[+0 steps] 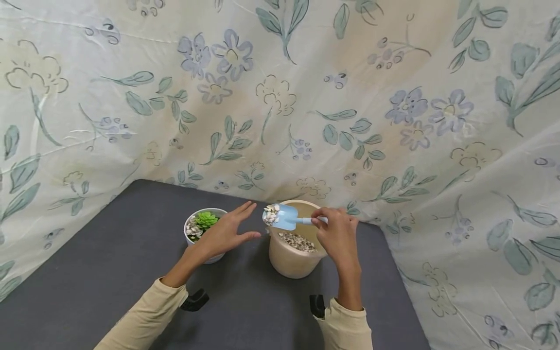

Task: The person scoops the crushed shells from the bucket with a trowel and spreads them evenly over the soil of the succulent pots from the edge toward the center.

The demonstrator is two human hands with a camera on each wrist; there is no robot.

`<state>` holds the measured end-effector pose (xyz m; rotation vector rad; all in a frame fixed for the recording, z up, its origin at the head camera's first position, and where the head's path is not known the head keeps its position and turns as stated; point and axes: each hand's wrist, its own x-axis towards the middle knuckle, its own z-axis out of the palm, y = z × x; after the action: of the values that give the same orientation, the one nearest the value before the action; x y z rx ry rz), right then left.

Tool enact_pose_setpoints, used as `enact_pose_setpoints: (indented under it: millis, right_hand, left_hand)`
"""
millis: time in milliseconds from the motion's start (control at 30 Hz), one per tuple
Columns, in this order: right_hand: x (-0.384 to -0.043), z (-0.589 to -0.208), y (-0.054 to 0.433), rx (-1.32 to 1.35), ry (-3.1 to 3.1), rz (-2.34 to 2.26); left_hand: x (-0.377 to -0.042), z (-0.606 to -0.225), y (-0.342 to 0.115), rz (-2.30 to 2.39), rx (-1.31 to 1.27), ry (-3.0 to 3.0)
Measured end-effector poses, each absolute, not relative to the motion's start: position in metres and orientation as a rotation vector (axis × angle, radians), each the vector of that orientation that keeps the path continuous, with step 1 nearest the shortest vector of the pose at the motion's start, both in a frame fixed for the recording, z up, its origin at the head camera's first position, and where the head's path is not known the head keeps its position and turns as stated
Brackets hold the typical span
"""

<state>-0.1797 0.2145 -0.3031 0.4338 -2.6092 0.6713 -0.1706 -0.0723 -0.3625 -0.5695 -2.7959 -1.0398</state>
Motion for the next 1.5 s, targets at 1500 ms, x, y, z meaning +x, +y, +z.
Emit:
enact_pose_setpoints:
  millis: [1500]
  right_hand:
    - [-0.182, -0.312, 0.188, 0.515, -2.602, 0.739]
  left_hand:
    - [-0.161, -0.363, -0.093, -1.037, -0.564, -2.774]
